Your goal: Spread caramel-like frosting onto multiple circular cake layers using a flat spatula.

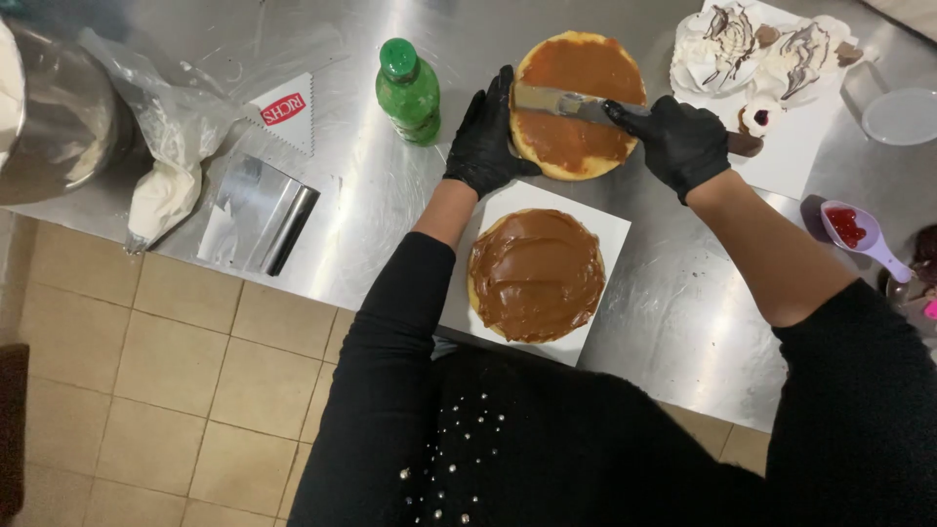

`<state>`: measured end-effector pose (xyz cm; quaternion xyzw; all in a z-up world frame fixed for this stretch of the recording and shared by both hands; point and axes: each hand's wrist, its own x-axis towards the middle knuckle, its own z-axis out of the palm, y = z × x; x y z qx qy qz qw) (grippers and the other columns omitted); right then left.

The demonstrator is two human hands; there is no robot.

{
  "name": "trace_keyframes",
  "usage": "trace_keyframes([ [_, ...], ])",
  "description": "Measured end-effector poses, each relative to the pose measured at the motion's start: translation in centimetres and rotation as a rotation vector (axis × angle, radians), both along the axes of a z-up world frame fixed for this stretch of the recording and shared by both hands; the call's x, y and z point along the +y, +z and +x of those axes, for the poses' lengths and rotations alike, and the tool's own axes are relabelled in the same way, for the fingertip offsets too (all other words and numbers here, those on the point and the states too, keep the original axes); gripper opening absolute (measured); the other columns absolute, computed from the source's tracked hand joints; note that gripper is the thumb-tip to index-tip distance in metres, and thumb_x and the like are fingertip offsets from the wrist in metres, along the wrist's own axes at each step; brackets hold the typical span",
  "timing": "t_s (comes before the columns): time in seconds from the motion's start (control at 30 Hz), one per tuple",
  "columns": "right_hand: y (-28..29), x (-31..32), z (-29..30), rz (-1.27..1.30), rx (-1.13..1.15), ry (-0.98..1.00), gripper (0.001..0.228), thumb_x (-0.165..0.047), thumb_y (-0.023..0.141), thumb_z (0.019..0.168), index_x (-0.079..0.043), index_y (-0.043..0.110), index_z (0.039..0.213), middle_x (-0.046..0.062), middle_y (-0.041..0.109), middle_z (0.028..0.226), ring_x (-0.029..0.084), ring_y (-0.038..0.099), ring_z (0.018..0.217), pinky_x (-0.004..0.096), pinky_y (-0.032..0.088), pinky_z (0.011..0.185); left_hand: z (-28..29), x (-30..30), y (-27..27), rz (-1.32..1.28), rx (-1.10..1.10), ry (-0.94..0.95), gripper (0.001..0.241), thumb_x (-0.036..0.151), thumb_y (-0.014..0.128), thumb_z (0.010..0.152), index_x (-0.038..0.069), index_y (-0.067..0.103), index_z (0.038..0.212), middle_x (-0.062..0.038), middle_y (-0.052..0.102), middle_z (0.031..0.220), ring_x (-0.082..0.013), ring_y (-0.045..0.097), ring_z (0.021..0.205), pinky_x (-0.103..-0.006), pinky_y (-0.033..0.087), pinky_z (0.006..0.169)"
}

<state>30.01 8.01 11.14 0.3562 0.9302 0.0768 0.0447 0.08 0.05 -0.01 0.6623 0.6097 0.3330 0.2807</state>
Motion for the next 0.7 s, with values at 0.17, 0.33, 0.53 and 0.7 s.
trace_keyframes([
  [0.17, 0.5, -0.9, -1.4, -0.127, 0.040, -0.185, 0.057, -0.015, 0.056, 0.105, -0.048, 0.055, 0.152, 0.014, 0.062, 0.095, 0.032, 0.066, 0.078, 0.044, 0.055, 0.067, -0.1, -0.2, 1.0, -0.048, 0.003, 0.003, 0.151, 0.051, 0.102, 0.053, 0.010, 0.005, 0.161, -0.016, 0.022, 0.167, -0.0344, 0.022, 0.155, -0.0468, 0.017, 0.127],
  [0.33, 1.5, -3.5, -2.5, -0.535, 0.236, -0.428, 0.048, -0.025, 0.052, 0.108, -0.043, 0.051, 0.153, 0.019, 0.067, 0.118, 0.037, 0.065, 0.105, 0.045, 0.052, 0.092, 0.2, -0.1, -0.5, 0.016, 0.017, -0.008, 0.153, 0.053, 0.103, 0.053, 0.009, 0.004, 0.161, -0.017, 0.021, 0.167, -0.0333, 0.020, 0.155, -0.0483, 0.017, 0.127],
  [0.53, 3.4, -6.9, -1.6, -0.875, 0.283, -0.582, 0.041, -0.035, 0.050, 0.106, -0.042, 0.053, 0.146, 0.004, 0.065, 0.142, 0.021, 0.064, 0.126, 0.034, 0.046, 0.106, 0.5, -0.2, 0.0, -0.032, 0.019, 0.012, 0.156, 0.053, 0.103, 0.052, 0.009, 0.002, 0.162, -0.016, 0.022, 0.167, -0.0335, 0.022, 0.155, -0.0482, 0.019, 0.128],
  [0.7, 3.0, -8.1, 1.7, -0.667, 0.003, -0.326, 0.049, -0.035, 0.049, 0.106, -0.045, 0.048, 0.154, 0.016, 0.069, 0.111, 0.035, 0.068, 0.100, 0.043, 0.055, 0.090, 0.4, -0.2, -0.1, 0.031, 0.048, -0.007, 0.155, 0.054, 0.103, 0.053, 0.008, 0.001, 0.161, -0.017, 0.020, 0.168, -0.0342, 0.022, 0.155, -0.0488, 0.018, 0.126],
])
